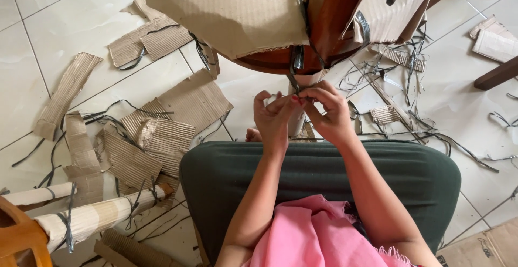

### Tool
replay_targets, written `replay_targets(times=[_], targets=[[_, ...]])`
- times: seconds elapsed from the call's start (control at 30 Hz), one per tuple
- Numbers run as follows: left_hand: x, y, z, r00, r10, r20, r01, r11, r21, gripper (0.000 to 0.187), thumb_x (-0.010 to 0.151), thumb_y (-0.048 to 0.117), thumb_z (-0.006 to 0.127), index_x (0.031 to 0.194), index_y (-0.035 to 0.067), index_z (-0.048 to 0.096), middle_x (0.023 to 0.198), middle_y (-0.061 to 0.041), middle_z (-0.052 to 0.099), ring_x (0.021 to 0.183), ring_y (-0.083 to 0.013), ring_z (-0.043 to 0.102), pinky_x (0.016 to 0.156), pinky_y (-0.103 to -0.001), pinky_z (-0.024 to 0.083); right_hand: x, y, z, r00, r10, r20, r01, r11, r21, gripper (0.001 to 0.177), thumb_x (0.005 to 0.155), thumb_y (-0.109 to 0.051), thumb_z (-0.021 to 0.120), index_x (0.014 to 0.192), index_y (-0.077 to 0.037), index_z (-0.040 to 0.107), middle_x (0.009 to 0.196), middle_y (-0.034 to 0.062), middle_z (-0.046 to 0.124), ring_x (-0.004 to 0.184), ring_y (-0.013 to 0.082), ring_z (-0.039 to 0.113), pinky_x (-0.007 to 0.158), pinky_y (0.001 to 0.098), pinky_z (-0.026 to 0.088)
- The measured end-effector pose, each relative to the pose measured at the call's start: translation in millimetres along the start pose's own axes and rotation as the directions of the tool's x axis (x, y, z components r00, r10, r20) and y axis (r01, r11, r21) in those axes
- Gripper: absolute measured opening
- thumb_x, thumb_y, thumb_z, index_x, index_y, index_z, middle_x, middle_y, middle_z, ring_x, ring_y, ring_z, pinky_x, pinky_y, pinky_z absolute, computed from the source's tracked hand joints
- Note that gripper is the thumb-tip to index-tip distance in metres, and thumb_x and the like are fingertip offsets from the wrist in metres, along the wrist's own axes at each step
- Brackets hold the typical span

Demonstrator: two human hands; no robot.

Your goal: Wrapping wooden chair legs with protective corrugated cardboard and securing them with black plastic ties.

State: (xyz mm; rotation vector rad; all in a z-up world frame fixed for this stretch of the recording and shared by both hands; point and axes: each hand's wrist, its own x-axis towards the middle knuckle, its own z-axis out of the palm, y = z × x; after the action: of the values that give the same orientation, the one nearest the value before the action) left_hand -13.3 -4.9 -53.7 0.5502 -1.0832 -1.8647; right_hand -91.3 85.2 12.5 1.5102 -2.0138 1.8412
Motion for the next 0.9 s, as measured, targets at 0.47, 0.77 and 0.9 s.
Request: replay_targets(times=[0.47,0.77,0.9], targets=[[22,-29,7,0.988,0.118,-0.095,-0.133,0.977,-0.168,0.042,0.1,-0.002,0.061,0.102,0.024,0.028,0.096,0.001,0.059,0.088,-0.0085,0.049,0.091,-0.032,0.038,-4,18,-9,0.971,-0.084,-0.222,0.047,0.985,-0.168,0.022,0.092,0.015,0.073,0.093,-0.005,0.081,0.076,0.0078,0.064,0.06,0.0191,0.059,0.063,0.0316,0.051],[28,-42,3,0.991,0.061,-0.116,-0.09,0.958,-0.271,0.039,0.101,0.004,0.064,0.099,0.022,0.029,0.096,0.003,0.06,0.092,-0.0082,0.054,0.093,-0.028,0.038,-6,33,-13,0.954,0.103,-0.28,-0.127,0.99,-0.067,0.016,0.092,0.014,0.075,0.094,-0.001,0.08,0.076,0.0094,0.064,0.064,0.0126,0.056,0.062,0.0311,0.051],[8,-63,-4,0.97,-0.066,-0.236,-0.01,0.952,-0.306,0.034,0.104,0.019,0.067,0.111,0.019,0.033,0.115,0.0,0.057,0.106,-0.0089,0.059,0.1,-0.026,0.047,-32,55,-20,0.86,0.462,-0.215,-0.465,0.884,0.04,0.013,0.091,0.0,0.078,0.098,-0.011,0.08,0.08,0.0036,0.071,0.066,0.0107,0.064,0.063,0.0291,0.055]])
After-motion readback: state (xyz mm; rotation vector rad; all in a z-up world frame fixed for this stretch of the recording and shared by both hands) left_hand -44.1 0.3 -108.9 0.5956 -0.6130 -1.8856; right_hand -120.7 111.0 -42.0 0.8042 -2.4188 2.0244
